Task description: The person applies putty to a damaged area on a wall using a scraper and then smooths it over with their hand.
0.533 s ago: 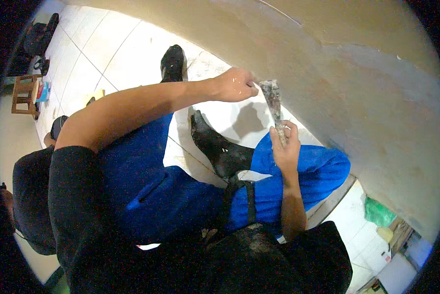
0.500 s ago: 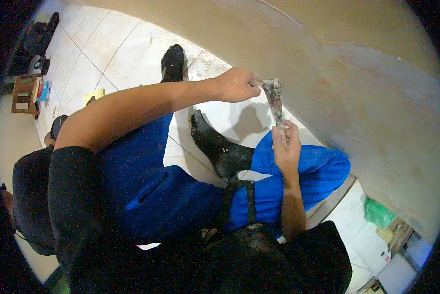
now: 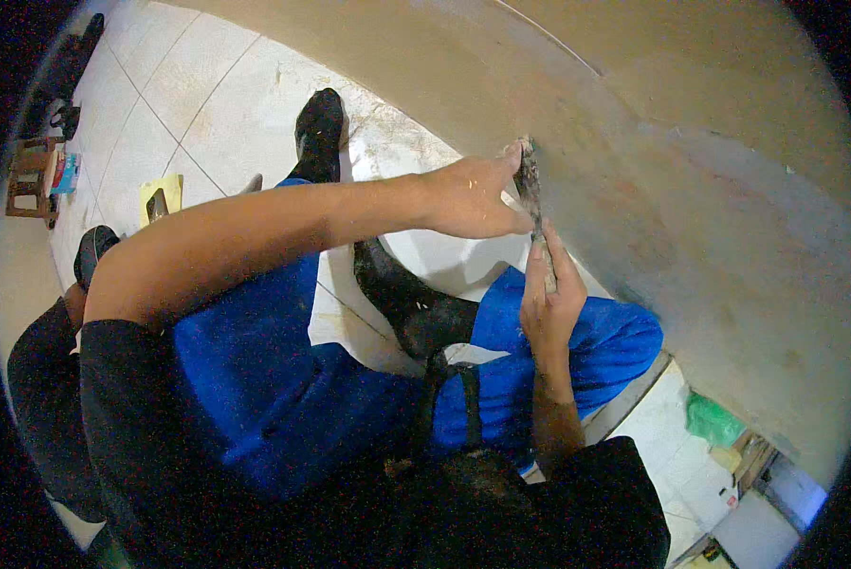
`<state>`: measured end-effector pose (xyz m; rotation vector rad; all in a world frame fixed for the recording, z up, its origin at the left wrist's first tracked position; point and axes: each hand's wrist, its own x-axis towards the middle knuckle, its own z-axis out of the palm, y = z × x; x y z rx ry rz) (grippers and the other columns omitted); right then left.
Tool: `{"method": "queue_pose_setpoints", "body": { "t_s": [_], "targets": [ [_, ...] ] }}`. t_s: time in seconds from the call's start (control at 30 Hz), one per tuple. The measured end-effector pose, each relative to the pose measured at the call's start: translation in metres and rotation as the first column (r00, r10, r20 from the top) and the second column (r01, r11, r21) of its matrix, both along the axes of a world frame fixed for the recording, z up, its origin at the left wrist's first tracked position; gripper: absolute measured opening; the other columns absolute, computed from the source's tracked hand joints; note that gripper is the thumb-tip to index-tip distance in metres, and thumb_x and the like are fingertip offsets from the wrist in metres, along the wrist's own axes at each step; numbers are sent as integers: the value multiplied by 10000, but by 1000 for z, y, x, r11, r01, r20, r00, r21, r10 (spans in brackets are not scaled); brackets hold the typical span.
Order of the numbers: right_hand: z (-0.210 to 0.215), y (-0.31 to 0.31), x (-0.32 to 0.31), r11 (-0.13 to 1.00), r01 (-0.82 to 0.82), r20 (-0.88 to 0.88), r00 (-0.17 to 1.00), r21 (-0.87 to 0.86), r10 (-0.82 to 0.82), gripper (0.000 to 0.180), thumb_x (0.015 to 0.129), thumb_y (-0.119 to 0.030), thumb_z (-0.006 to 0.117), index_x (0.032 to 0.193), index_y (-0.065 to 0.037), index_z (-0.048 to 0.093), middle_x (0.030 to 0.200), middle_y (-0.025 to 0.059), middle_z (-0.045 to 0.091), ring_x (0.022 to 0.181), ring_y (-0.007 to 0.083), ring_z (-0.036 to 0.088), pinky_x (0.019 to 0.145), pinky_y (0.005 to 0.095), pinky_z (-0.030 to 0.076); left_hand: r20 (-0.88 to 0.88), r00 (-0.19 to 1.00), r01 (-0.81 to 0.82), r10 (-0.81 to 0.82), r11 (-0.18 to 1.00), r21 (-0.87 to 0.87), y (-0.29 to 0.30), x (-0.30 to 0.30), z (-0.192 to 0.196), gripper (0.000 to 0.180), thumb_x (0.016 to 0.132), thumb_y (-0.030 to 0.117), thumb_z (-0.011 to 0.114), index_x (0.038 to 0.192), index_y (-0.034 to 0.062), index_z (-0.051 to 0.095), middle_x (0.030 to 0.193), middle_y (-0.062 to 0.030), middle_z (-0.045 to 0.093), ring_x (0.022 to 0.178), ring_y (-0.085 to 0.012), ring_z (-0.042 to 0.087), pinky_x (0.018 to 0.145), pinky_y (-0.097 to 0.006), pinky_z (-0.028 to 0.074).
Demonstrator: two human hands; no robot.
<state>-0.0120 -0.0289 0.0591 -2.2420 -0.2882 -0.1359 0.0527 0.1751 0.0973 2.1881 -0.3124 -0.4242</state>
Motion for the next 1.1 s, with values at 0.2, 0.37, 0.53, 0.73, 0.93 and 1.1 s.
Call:
{"method": "queue_pose_setpoints", "body": {
  "t_s": [0.2,0.37,0.53,0.73,0.93,1.1],
  "targets": [
    [1,12,7,998,35,53,998,-50,-32,279,948,-74,602,1196,37,670,870,209,673,751,303,658,698,392,511,-59,998,-32,34,999,21,-14,5,6,1091,890,437,663,1467,-253,45,1487,-483,253,1415,-518,346,1209,-394,287],
    [1,20,9,993,-11,53,998,-117,17,202,924,-63,621,1071,60,686,819,220,647,707,295,636,664,361,488,-71,986,-156,152,986,-53,-13,4,-6,930,826,366,724,1375,-261,312,1163,-391,627,1057,-464,662,941,-442,528],
    [3,57,69,988,-103,148,982,-114,120,196,907,-86,654,1053,33,710,808,212,660,707,356,648,651,392,498,-277,924,-312,264,939,-144,35,29,4,641,822,433,739,1144,-115,652,1153,-326,668,1106,-339,659,947,-387,508],
    [-6,68,34,995,-98,147,985,14,95,279,902,-101,661,1159,-5,709,890,208,692,831,393,684,764,426,546,-180,977,-144,116,978,-149,47,14,8,1045,860,462,711,1533,-129,174,1430,-365,471,1344,-440,488,1148,-402,383],
    [-5,10,-16,989,144,82,986,-19,-142,322,950,-149,626,1234,-1,668,826,169,664,712,358,646,663,395,527,191,981,37,-17,994,-102,-23,-15,-3,1112,883,435,665,1455,-263,16,1449,-498,304,1389,-529,384,1195,-427,305],
    [11,15,12,993,24,133,991,-113,-9,253,927,-122,651,1132,23,686,794,177,639,689,297,632,659,379,501,-22,988,-152,150,969,-197,-19,-4,19,1015,843,390,676,1380,-304,165,1325,-482,454,1278,-528,501,1113,-443,400]
  ]
}}
